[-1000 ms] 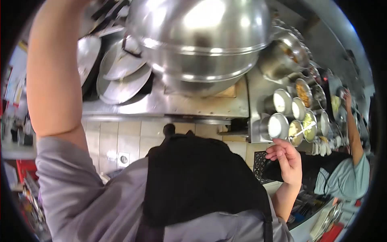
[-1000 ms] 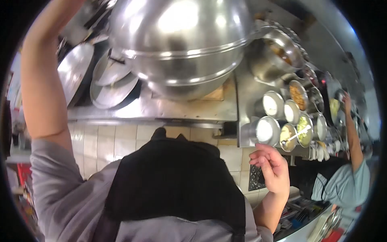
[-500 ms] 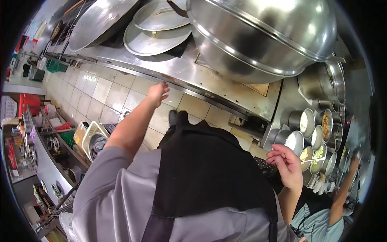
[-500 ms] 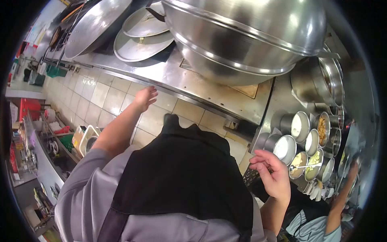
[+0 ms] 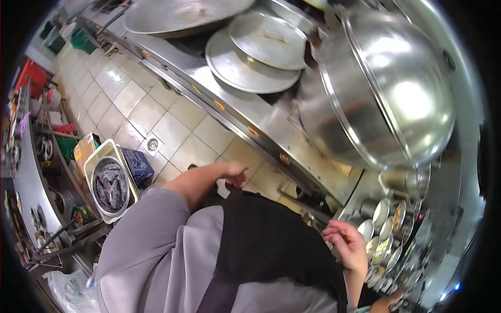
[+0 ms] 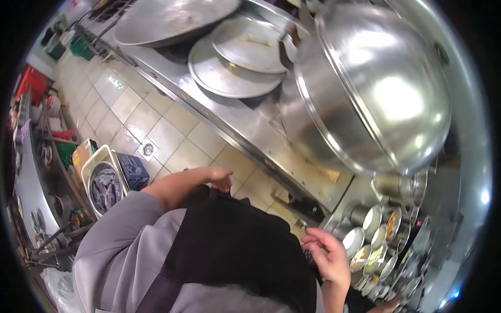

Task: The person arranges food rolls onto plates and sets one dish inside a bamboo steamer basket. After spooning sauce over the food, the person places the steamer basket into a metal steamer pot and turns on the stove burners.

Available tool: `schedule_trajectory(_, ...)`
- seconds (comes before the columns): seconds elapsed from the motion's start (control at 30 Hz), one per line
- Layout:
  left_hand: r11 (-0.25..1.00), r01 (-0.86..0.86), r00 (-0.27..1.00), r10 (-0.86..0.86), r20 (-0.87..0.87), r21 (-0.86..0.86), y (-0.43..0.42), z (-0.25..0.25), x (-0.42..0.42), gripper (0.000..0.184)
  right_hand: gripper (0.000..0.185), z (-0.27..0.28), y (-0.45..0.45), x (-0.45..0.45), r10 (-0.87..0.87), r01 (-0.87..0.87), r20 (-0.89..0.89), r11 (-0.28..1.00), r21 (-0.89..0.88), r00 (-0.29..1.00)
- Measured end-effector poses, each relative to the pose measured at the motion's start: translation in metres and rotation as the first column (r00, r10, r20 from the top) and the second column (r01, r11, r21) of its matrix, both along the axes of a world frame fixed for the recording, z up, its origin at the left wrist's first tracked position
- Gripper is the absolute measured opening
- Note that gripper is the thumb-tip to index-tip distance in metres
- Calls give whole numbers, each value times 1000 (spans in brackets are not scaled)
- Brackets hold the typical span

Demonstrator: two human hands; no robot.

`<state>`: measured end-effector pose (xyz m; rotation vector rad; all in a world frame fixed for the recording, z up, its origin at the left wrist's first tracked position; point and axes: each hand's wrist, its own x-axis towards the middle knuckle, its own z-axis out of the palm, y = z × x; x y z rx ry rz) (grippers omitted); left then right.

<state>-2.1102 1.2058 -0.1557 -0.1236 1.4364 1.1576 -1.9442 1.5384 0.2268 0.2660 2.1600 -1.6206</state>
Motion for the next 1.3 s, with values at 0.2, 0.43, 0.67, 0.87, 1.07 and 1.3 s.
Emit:
schedule_trajectory(0.2,754,-214,848,-172,-501,-621,-220,-14,16,76,35,-7,-77,-74,174,-174,30,985,-7,984)
schedule_trajectory(0.43,495,-406,906,107,-410,-768,-419,-1,79,62,23,-5,-220,-185,451,-448,-72,892,55,890)
schedule_trajectory(0.67,572,-573,811,295,-505,-587,-479,37,60,51,23,6,-344,-283,557,-638,-348,749,-181,754)
schedule_trajectory(0.87,513,-770,625,490,-607,-379,-522,59,16,45,28,30,-419,-359,496,-642,-590,765,-49,637)
schedule_trajectory(1.07,425,-805,590,494,-638,-415,-618,49,9,47,33,78,-458,-444,343,-477,-794,876,77,502)
schedule_trajectory(1.3,149,-821,532,550,-643,-552,-726,51,56,44,23,168,-572,-557,466,-510,-856,804,306,221)
